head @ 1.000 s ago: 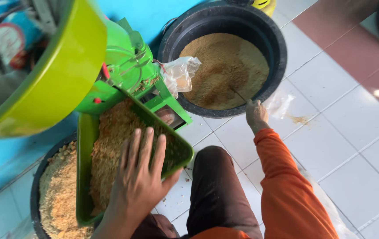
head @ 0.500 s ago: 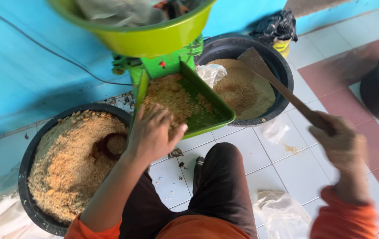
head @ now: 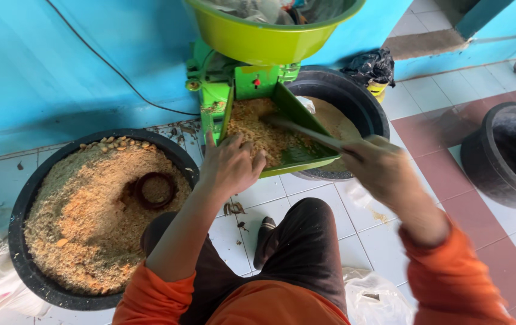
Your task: The person sits on the floor operating a green grinding machine, using a scoop to move ground material from the machine's discharge tray into a large black basin. They occasionally scoop material with a small bowl and stir the ground meal in the tray as it accumulates.
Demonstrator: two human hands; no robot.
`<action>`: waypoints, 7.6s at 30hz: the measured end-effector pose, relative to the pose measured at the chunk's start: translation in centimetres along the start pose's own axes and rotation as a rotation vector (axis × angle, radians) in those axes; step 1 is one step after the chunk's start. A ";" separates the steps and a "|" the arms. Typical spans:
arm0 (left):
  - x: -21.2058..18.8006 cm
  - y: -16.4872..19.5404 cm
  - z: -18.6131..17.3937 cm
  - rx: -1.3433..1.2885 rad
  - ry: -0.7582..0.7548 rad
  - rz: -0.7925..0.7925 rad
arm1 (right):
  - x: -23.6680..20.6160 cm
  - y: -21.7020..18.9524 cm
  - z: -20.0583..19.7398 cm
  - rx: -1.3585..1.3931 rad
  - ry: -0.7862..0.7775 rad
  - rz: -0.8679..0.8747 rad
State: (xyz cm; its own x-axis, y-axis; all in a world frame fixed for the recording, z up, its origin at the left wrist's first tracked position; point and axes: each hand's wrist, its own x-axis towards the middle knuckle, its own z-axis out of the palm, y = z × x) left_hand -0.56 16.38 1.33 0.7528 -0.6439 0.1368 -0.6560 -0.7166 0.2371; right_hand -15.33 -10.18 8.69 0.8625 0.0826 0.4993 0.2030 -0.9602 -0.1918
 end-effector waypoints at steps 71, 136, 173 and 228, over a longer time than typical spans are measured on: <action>-0.2 -1.4 0.7 0.089 -0.170 0.045 | 3.6 -6.9 8.3 -0.169 0.067 0.082; 1.0 -1.1 -1.3 0.006 -0.063 0.106 | 2.6 -7.7 2.7 -0.095 0.059 0.024; -1.2 -1.3 0.3 -0.022 0.011 0.087 | 3.7 -10.7 5.6 -0.192 -0.026 0.031; 16.1 -6.7 3.8 -0.859 -0.241 -0.134 | -2.4 -4.8 -3.1 -0.146 -0.023 0.178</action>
State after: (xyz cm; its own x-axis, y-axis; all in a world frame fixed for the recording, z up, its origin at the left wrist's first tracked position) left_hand 15.75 9.78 -1.72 0.7246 -0.6776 -0.1258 -0.2242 -0.4043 0.8867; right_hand -19.78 -6.55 11.01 0.8892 -0.0867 0.4493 -0.0206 -0.9885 -0.1499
